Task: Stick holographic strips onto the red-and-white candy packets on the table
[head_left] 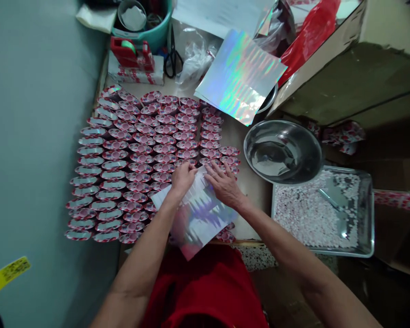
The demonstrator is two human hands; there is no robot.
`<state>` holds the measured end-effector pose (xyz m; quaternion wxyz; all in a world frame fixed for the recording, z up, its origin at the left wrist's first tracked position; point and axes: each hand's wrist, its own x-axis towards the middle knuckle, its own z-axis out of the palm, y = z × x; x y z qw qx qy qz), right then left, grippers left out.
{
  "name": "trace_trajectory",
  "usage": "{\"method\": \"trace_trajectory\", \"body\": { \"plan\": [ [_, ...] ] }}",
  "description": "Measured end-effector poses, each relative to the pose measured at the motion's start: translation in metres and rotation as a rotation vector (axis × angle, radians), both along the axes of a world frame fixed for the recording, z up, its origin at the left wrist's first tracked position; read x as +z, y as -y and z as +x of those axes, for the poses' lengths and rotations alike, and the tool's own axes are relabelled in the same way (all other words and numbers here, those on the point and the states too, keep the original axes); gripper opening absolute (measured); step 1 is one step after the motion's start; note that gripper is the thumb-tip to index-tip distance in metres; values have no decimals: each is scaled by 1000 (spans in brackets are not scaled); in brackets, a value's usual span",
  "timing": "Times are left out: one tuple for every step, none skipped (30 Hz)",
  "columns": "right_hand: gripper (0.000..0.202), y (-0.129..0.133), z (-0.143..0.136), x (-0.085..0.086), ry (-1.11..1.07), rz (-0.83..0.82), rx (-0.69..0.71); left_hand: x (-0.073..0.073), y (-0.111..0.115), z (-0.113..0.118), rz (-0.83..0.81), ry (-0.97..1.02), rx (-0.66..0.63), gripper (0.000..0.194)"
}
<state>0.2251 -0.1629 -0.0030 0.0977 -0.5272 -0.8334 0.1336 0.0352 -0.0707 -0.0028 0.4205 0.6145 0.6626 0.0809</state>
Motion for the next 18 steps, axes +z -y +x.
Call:
{"method": "trace_trajectory", "body": {
  "plan": [
    [43,2,-1,0,7,-1,-5,1,0,0,-7,-19,-6,10],
    [42,4,-2,0,9,0,-19,1,0,0,-11,-34,-18,10],
    [39,5,-3,0,6,2,-43,1,0,1,-10,-47,-36,9],
    [34,6,-4,0,-4,6,-77,2,0,1,-3,-59,-56,8],
    [27,5,-4,0,-19,11,-117,2,1,2,11,-69,-77,7],
    [20,4,-4,0,-35,16,-157,3,2,4,29,-77,-100,6],
    [15,2,-4,0,-51,22,-193,3,4,5,45,-85,-124,7],
    [12,0,-4,0,-62,27,-218,4,5,7,55,-93,-148,8],
    [12,-2,-4,0,-67,34,-234,4,7,8,59,-102,-168,10],
    [14,-4,-4,1,-64,44,-241,5,8,9,56,-111,-184,12],
    [16,-5,-4,2,-54,55,-240,5,9,10,46,-122,-193,13],
    [17,-6,-4,3,-38,66,-229,5,9,10,31,-133,-198,14],
    [18,-6,-4,3,-17,77,-213,5,9,10,17,-141,-200,14],
    [17,-6,-5,3,6,86,-196,5,9,10,4,-144,-203,15],
    [17,-6,-6,3,29,93,-186,5,8,9,-5,-144,-207,15],
    [16,-6,-6,3,50,99,-183,4,8,9,-8,-143,-209,15],
    [14,-5,-7,2,67,105,-186,4,7,9,-5,-142,-211,15],
    [13,-5,-7,0,80,109,-190,4,7,9,0,-140,-212,15]
  ]
}}
